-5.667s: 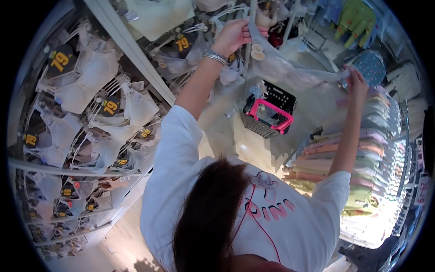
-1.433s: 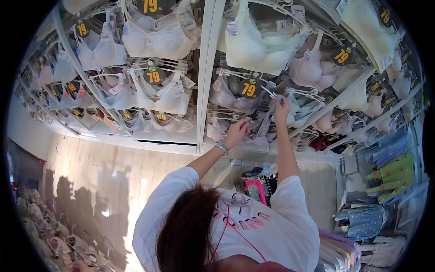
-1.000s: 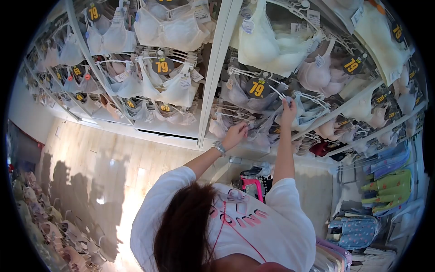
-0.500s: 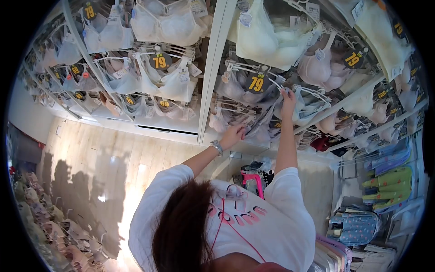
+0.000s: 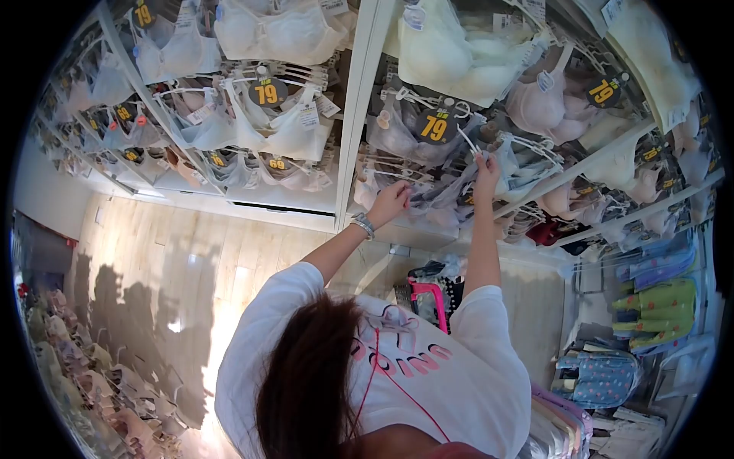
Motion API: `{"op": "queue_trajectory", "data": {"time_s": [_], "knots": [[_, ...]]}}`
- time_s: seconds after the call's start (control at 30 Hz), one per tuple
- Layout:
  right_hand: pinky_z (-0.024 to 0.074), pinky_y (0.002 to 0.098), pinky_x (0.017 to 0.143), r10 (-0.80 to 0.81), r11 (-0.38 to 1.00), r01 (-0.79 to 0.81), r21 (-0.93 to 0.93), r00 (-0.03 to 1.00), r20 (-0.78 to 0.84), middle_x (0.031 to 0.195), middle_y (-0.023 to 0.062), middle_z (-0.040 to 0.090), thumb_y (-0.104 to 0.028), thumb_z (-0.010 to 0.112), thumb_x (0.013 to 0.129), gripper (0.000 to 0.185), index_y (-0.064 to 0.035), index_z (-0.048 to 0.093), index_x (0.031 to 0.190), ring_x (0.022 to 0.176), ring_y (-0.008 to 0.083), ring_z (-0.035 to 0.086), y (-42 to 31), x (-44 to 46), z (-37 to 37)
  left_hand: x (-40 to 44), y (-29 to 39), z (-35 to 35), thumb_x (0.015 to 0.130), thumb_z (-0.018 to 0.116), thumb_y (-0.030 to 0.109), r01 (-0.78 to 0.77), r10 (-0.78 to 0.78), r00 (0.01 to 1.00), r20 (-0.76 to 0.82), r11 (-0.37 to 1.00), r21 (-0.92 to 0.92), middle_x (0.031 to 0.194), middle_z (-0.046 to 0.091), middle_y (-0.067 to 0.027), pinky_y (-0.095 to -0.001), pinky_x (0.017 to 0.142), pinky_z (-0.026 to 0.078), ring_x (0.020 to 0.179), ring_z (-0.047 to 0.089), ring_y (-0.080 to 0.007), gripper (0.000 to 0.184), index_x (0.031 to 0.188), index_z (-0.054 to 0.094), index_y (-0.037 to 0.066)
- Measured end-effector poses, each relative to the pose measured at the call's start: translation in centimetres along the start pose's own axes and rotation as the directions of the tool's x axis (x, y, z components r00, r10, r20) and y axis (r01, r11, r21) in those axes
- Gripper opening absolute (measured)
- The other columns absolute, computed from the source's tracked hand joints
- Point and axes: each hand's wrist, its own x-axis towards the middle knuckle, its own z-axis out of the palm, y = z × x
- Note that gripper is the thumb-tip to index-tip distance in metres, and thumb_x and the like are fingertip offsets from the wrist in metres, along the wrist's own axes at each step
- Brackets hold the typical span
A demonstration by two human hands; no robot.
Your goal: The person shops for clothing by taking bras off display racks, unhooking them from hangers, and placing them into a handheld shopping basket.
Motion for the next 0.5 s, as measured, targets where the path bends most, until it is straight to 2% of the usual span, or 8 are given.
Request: {"op": "queue_trajectory", "data": {"time_s": [0.1, 0.13, 0.2, 0.27, 0.33, 0.4, 0.47, 0.5], "knots": [[0.0333, 0.0225, 0.061, 0.086, 0.996, -0.087, -0.001, 0.984, -0.157, 0.075, -0.0041, 0.049, -0.016, 0.064, 0.087, 0.014, -0.0024, 0.06, 0.088, 0.067, 0.0065, 0.039, -0.7, -3.3, -0.2, -0.4, 0.6, 0.9, 0.095, 0.048, 0.013, 0.0, -0.002, 0.999, -0.033, 0.998, -0.056, 0.064, 0.054, -0.0012, -0.0232, 0.054, 0.042, 0.058, 0.052, -0.0082, 0.017, 0.104, 0.054, 0.0], [0.0342, 0.0229, 0.061, 0.175, 0.985, -0.173, 0.027, 0.96, -0.218, 0.075, -0.0034, 0.049, -0.017, 0.064, 0.087, 0.016, -0.0019, 0.059, 0.088, 0.067, 0.0075, 0.04, 0.1, -4.1, -0.7, -0.5, 0.3, 1.3, 0.095, 0.049, 0.013, 0.008, -0.012, 0.999, -0.053, 0.997, -0.077, 0.064, 0.054, -0.0016, -0.024, 0.054, 0.042, 0.057, 0.051, -0.0087, 0.016, 0.102, 0.054, -0.001], [0.0355, 0.0237, 0.06, 0.132, 0.982, -0.163, -0.098, 0.954, -0.269, 0.076, -0.0022, 0.052, -0.017, 0.065, 0.086, 0.02, 0.0002, 0.058, 0.092, 0.067, 0.0083, 0.041, 2.9, -6.2, -3.0, -0.5, -0.5, 2.3, 0.094, 0.049, 0.012, 0.024, -0.035, 0.995, -0.089, 0.993, -0.119, 0.064, 0.054, -0.0025, -0.0257, 0.053, 0.042, 0.056, 0.05, -0.0097, 0.016, 0.099, 0.054, -0.002], [0.0403, 0.026, 0.062, 0.097, 0.947, -0.187, -0.261, 0.941, -0.324, 0.08, 0.0017, 0.057, -0.019, 0.067, 0.085, 0.029, 0.0049, 0.056, 0.098, 0.07, 0.0098, 0.047, 4.3, -9.0, -5.2, -0.7, -1.3, 3.0, 0.095, 0.048, 0.013, 0.105, -0.133, 0.988, -0.073, 0.946, -0.307, 0.069, 0.053, -0.0007, -0.0235, 0.056, 0.041, 0.06, 0.048, -0.0086, 0.015, 0.097, 0.053, 0.0], [0.0432, 0.0272, 0.069, 0.084, 0.958, -0.185, -0.219, 0.911, -0.404, 0.087, 0.0057, 0.059, -0.02, 0.065, 0.086, 0.031, 0.0063, 0.056, 0.1, 0.074, 0.0121, 0.05, 2.5, -12.8, -5.5, -0.9, -1.5, 3.3, 0.096, 0.048, 0.014, 0.169, -0.196, 0.98, -0.024, 0.899, -0.405, 0.073, 0.052, 0.0005, -0.0222, 0.059, 0.039, 0.064, 0.046, -0.0081, 0.014, 0.095, 0.053, 0.001], [0.0438, 0.0269, 0.075, -0.014, 0.926, -0.138, -0.35, 0.918, -0.397, 0.093, 0.01, 0.059, -0.02, 0.065, 0.086, 0.032, 0.0066, 0.055, 0.102, 0.08, 0.014, 0.052, 2.4, -16.3, -7.0, -1.3, -1.0, 2.7, 0.096, 0.047, 0.014, 0.223, -0.224, 0.973, 0.047, 0.88, -0.42, 0.075, 0.051, 0.0009, -0.0217, 0.062, 0.039, 0.067, 0.046, -0.008, 0.014, 0.093, 0.053, 0.002], [0.0436, 0.0279, 0.076, 0.012, 0.858, -0.229, -0.461, 0.904, -0.427, 0.093, 0.0126, 0.058, -0.017, 0.064, 0.087, 0.031, 0.0069, 0.054, 0.104, 0.082, 0.0171, 0.052, 1.1, -19.7, -7.5, -1.6, -0.8, 2.9, 0.096, 0.048, 0.016, 0.256, -0.256, 0.964, 0.071, 0.821, -0.51, 0.075, 0.051, 0.0009, -0.0215, 0.064, 0.038, 0.067, 0.045, -0.0082, 0.015, 0.092, 0.053, 0.002], [0.0437, 0.0288, 0.077, 0.025, 0.879, -0.224, -0.421, 0.903, -0.429, 0.093, 0.0132, 0.058, -0.016, 0.064, 0.087, 0.031, 0.0072, 0.054, 0.105, 0.083, 0.018, 0.052, -0.4, -20.9, -7.0, -1.8, -0.7, 3.0, 0.096, 0.048, 0.016, 0.274, -0.275, 0.958, 0.083, 0.788, -0.552, 0.076, 0.051, 0.0009, -0.0214, 0.064, 0.038, 0.067, 0.044, -0.0083, 0.015, 0.092, 0.053, 0.002]]}}
